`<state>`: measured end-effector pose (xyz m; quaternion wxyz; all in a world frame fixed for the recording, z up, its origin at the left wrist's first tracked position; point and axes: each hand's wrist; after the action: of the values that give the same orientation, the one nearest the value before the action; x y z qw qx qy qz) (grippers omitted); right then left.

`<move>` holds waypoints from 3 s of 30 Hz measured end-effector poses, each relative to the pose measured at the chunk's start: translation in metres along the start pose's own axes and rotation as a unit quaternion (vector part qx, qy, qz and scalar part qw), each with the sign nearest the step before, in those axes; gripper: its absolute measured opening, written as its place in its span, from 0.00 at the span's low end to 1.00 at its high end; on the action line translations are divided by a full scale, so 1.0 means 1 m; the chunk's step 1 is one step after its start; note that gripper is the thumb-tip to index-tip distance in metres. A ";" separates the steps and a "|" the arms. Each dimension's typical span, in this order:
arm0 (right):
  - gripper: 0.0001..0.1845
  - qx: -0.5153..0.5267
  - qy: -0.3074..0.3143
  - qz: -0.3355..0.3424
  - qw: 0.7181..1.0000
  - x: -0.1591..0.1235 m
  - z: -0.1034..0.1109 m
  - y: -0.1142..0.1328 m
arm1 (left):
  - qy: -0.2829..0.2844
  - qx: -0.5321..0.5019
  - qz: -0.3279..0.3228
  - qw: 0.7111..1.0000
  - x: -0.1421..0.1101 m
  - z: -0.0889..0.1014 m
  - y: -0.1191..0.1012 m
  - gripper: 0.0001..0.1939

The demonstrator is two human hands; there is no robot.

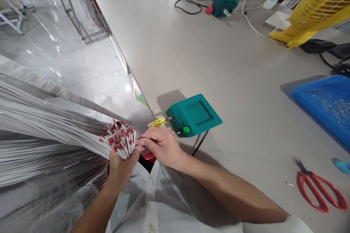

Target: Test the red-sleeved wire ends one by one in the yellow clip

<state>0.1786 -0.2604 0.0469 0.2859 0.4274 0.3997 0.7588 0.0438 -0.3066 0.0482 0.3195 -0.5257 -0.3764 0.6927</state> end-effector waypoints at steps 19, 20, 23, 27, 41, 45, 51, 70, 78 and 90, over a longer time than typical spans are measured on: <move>0.12 -0.147 -0.023 0.069 0.987 -0.016 0.016 0.004 | -0.083 -0.019 0.045 0.995 0.000 -0.011 0.000 0.06; 0.10 -0.144 -0.038 0.045 0.988 -0.016 0.014 0.005 | -0.082 -0.014 0.047 0.995 0.000 -0.011 0.000 0.07; 0.08 -0.159 -0.018 0.050 0.986 -0.013 0.010 0.004 | -0.084 -0.002 0.039 0.996 -0.002 -0.013 -0.001 0.07; 0.10 -0.177 0.055 0.091 0.978 -0.008 0.011 0.002 | -0.057 0.022 0.019 0.998 -0.002 -0.011 0.002 0.06; 0.09 0.310 0.058 -0.375 0.872 0.002 0.008 0.001 | 0.008 0.008 0.038 0.999 0.002 0.000 0.005 0.03; 0.13 0.345 0.027 -0.400 0.849 -0.001 0.012 0.000 | 0.001 -0.002 0.066 0.998 -0.001 -0.001 -0.002 0.03; 0.10 0.015 0.063 -0.075 0.995 -0.009 0.013 0.003 | 0.024 -0.012 0.083 0.996 -0.001 -0.004 -0.006 0.06; 0.14 -0.540 0.302 0.158 0.769 0.018 0.071 -0.003 | 0.060 -0.078 0.099 0.990 0.025 -0.021 -0.016 0.22; 0.11 -0.498 0.343 0.161 0.780 0.031 0.074 -0.013 | 0.067 -0.107 0.106 0.986 0.028 -0.025 -0.014 0.22; 0.15 -0.470 0.338 0.141 0.803 0.031 0.076 -0.010 | 0.041 -0.065 0.103 0.992 0.033 -0.029 -0.014 0.17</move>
<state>0.2320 -0.2037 0.0755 0.1884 0.0091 0.0005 0.9820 0.0647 -0.2663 0.0398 0.2265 -0.6090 -0.3507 0.6744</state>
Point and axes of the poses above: each hand's wrist, its own x-axis towards the middle knuckle, its own z-axis out of the back of the hand, y = z × x, and after that the axes turned 15 degrees about z, right-handed
